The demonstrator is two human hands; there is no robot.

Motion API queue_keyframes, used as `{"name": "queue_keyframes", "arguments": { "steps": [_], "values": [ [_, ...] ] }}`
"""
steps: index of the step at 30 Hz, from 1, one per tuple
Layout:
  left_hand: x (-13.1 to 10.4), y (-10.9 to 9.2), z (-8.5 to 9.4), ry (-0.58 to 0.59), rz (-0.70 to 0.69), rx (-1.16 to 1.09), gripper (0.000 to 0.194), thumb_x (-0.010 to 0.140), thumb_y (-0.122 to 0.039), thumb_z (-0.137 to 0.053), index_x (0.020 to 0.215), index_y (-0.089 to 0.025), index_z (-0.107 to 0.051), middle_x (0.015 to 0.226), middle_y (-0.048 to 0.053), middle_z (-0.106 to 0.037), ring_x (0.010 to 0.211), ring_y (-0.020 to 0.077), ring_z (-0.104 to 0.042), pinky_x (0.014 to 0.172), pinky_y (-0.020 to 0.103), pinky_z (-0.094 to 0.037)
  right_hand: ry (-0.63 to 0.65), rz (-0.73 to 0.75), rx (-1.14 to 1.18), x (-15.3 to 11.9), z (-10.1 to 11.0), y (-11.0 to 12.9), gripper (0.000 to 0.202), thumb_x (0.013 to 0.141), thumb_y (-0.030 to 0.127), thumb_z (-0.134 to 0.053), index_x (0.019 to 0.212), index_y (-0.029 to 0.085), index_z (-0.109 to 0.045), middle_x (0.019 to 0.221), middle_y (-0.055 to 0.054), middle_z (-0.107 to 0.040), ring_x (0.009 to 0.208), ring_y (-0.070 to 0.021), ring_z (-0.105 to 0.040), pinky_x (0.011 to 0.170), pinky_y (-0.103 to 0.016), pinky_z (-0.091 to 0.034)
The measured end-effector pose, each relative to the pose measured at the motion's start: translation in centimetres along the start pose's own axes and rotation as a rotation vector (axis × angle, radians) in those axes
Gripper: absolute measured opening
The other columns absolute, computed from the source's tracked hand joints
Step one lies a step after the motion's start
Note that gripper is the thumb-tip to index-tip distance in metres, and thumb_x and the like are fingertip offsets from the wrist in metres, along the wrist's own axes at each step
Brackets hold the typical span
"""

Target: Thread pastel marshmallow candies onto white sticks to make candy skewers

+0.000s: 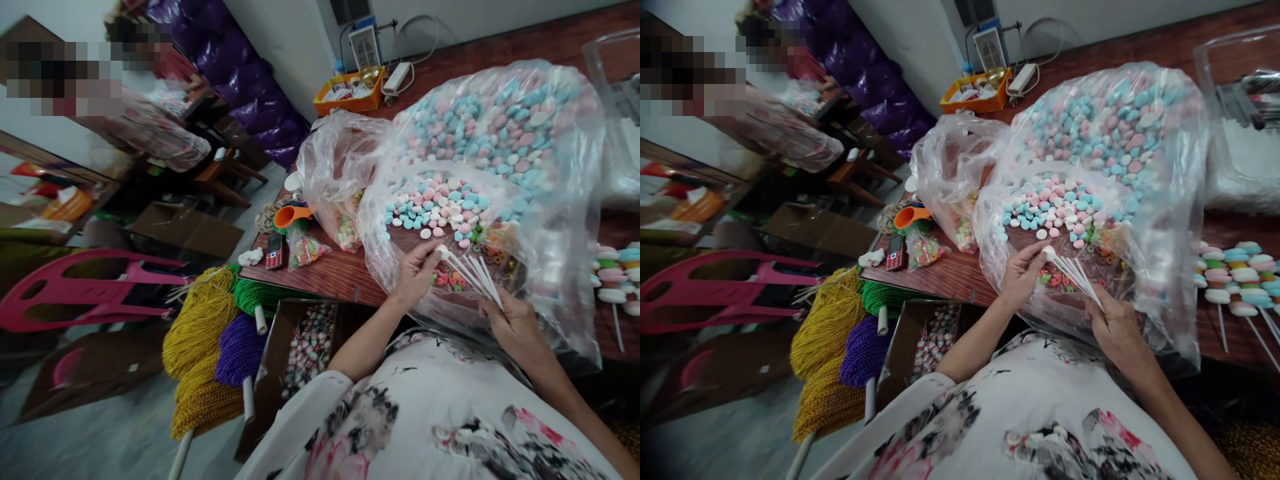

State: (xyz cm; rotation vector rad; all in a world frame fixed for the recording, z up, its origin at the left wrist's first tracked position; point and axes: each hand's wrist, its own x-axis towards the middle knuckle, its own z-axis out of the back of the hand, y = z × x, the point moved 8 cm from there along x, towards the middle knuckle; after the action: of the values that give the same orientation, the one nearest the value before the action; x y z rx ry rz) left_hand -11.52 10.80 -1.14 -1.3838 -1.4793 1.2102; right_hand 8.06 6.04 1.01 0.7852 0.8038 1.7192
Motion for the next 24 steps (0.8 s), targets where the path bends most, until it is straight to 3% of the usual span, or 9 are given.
{"name": "queue_keyframes", "arguments": {
  "steps": [4, 8, 11, 15, 20, 24],
  "values": [
    [-0.1, -0.5, 0.1, 0.012, -0.155, 0.069, 0.044, 0.074, -0.048, -0.086, 0.108, -0.021, -0.080, 0.103, 0.005, -0.074, 0.086, 0.0151, -0.068, 0.079, 0.029, -0.060, 0.006, -0.004, -0.023, -0.1, -0.2, -0.4, 0.025, 0.092, 0.031, -0.048, 0.070, 0.025, -0.058, 0.052, 0.003, -0.056, 0.042, -0.0144, -0.049, 0.049, -0.028, -0.037],
    [-0.1, -1.3, 0.4, 0.039, -0.310, 0.236, 0.035, 0.081, -0.040, -0.082, 0.109, -0.021, -0.079, 0.101, 0.006, -0.075, 0.093, 0.0165, -0.069, 0.089, 0.031, -0.057, 0.028, 0.016, -0.042, -0.2, -0.3, -0.1, 0.025, 0.090, 0.029, -0.048, 0.067, 0.025, -0.056, 0.053, 0.002, -0.058, 0.042, -0.0143, -0.049, 0.050, -0.028, -0.037],
    [0.0, -1.8, 0.7, 0.046, -0.363, 0.315, 0.040, 0.082, -0.037, -0.081, 0.117, -0.020, -0.076, 0.097, 0.005, -0.076, 0.088, 0.0149, -0.069, 0.086, 0.029, -0.057, 0.025, 0.011, -0.022, -0.4, -0.2, 0.2, 0.027, 0.092, 0.030, -0.047, 0.067, 0.024, -0.056, 0.053, 0.002, -0.057, 0.043, -0.0134, -0.048, 0.050, -0.027, -0.037],
    [-0.4, -2.3, 0.5, 0.051, -0.430, 0.337, 0.025, 0.084, -0.035, -0.080, 0.101, -0.017, -0.078, 0.095, 0.006, -0.078, 0.086, 0.0148, -0.072, 0.082, 0.027, -0.058, -0.017, -0.006, 0.065, -1.0, -0.7, 0.1, 0.029, 0.094, 0.032, -0.051, 0.067, 0.023, -0.057, 0.052, 0.004, -0.053, 0.044, -0.0117, -0.047, 0.050, -0.025, -0.037],
    [-0.7, -1.5, 0.9, -0.017, -0.364, 0.191, 0.026, 0.082, -0.041, -0.081, 0.095, -0.019, -0.077, 0.091, 0.004, -0.079, 0.084, 0.0162, -0.074, 0.079, 0.030, -0.061, -0.088, -0.083, 0.310, -2.2, -2.6, -0.6, 0.032, 0.097, 0.035, -0.054, 0.068, 0.021, -0.060, 0.055, 0.003, -0.053, 0.049, -0.0117, -0.047, 0.052, -0.026, -0.038],
    [-1.0, -0.6, 0.9, -0.020, -0.308, 0.192, 0.030, 0.079, -0.050, -0.082, 0.089, -0.022, -0.077, 0.091, 0.007, -0.079, 0.085, 0.0232, -0.075, 0.080, 0.039, -0.064, -0.134, -0.189, 0.484, -3.0, -3.2, -1.5, 0.023, 0.093, 0.041, -0.063, 0.087, 0.021, -0.072, 0.056, 0.003, -0.052, 0.050, -0.0132, -0.047, 0.051, -0.028, -0.038]
  ]
}}
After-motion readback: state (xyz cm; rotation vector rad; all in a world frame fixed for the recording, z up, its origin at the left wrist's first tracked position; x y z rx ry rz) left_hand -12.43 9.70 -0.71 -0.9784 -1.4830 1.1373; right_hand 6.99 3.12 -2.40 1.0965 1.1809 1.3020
